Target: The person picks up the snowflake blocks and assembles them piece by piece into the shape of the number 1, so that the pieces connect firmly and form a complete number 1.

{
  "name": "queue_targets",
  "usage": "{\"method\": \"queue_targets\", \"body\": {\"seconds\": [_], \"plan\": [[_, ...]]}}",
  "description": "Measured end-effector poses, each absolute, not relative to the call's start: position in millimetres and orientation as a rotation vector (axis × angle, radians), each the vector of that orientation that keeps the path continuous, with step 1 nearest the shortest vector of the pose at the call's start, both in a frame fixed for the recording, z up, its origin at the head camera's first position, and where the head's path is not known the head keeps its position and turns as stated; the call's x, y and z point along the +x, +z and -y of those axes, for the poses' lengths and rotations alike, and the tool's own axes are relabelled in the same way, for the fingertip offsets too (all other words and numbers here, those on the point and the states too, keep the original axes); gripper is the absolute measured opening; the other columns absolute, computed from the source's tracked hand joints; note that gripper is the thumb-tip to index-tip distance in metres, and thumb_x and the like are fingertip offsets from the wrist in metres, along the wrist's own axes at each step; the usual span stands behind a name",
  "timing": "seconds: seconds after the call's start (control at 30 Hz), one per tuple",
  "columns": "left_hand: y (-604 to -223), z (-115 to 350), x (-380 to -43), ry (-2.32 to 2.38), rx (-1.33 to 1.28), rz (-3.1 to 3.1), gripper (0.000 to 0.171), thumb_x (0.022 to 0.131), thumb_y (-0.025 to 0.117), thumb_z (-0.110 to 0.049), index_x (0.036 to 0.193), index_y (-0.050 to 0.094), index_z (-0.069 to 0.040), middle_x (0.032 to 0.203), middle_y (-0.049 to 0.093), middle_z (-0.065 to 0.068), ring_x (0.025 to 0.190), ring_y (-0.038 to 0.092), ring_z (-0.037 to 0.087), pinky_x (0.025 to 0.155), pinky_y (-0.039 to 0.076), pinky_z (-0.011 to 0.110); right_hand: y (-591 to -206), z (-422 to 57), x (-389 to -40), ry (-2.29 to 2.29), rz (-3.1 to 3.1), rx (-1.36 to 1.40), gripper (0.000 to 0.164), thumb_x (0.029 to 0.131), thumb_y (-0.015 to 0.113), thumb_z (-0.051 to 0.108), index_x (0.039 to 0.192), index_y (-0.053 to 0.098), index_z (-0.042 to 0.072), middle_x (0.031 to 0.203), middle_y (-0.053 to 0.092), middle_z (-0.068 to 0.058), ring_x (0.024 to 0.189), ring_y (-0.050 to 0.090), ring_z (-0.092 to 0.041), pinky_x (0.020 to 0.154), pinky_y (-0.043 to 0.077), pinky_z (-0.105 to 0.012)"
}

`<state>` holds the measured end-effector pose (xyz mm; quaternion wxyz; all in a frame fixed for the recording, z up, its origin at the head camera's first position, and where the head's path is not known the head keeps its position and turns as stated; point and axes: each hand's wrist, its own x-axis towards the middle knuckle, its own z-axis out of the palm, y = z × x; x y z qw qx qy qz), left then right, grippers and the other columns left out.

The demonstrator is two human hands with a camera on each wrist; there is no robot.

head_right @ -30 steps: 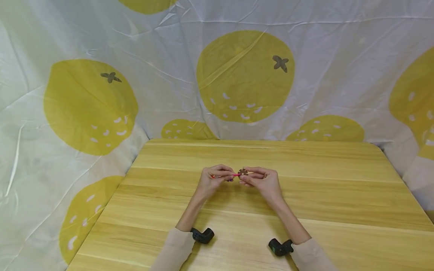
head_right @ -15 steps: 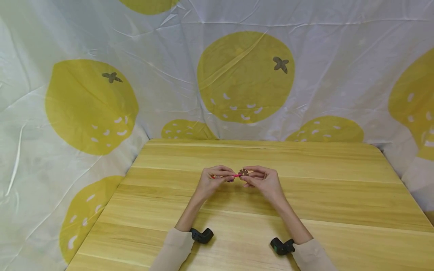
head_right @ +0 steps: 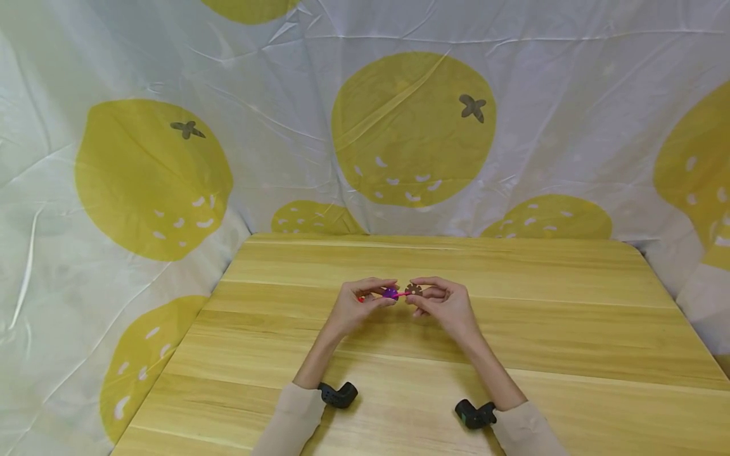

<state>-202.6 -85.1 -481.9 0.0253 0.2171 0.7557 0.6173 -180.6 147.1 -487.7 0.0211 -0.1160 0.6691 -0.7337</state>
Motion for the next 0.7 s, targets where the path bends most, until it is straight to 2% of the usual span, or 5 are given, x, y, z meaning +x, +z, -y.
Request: {"method": "queue_targets", "body": {"seconds": [0.1,0.17,0.23,0.43,0.7], "plan": [[-480.4,89.7,-203.5,1.849,0.674,-2.386,0.035,0.091,0.08,-0.018,0.126,0.076,-0.015,0.119,0.078,0.005,0.108,0.069,0.024,0.083,0.054,0.034,-487.7,-149.2,-181.6,-2.29,-2.068,-0.36,0.045,0.094,0.076,0.007,0.13,0.06,-0.015,0.09,0.081,-0.002,0.068,0.076,-0.029,0.07,0.063,-0.046],[-479.0,93.3,-204.3,1.797,0.661,-2.421,0.038,0.091,0.081,-0.02,0.128,0.075,-0.015,0.121,0.077,0.005,0.114,0.069,0.028,0.093,0.053,0.045,-487.7,-151.0,-181.9,-2.294,-2.075,-0.353,0.044,0.094,0.076,0.008,0.129,0.061,-0.013,0.091,0.081,-0.002,0.068,0.076,-0.029,0.07,0.063,-0.043],[-477.8,97.3,-205.2,1.745,0.63,-2.449,0.04,0.091,0.081,-0.02,0.13,0.074,-0.013,0.122,0.077,0.006,0.118,0.068,0.029,0.099,0.051,0.049,-487.6,-152.8,-182.2,-2.3,-2.083,-0.343,0.043,0.094,0.076,0.009,0.129,0.062,-0.011,0.092,0.081,-0.002,0.069,0.076,-0.029,0.069,0.063,-0.04],[-478.5,108.0,-207.8,1.654,0.515,-2.465,0.041,0.092,0.08,-0.016,0.131,0.072,-0.007,0.126,0.075,0.009,0.113,0.068,0.021,0.089,0.052,0.031,-488.7,-158.5,-183.6,-2.336,-2.075,-0.329,0.042,0.094,0.076,0.007,0.13,0.063,-0.009,0.093,0.081,-0.002,0.07,0.076,-0.032,0.069,0.063,-0.038],[-481.2,108.8,-209.9,1.598,0.509,-2.521,0.033,0.092,0.079,-0.012,0.124,0.075,-0.005,0.118,0.078,0.008,0.1,0.067,0.018,0.08,0.049,0.025,-490.2,-161.2,-185.3,-2.313,-2.079,-0.327,0.045,0.094,0.076,0.009,0.133,0.061,-0.009,0.095,0.081,-0.001,0.073,0.076,-0.032,0.07,0.063,-0.039]]}}
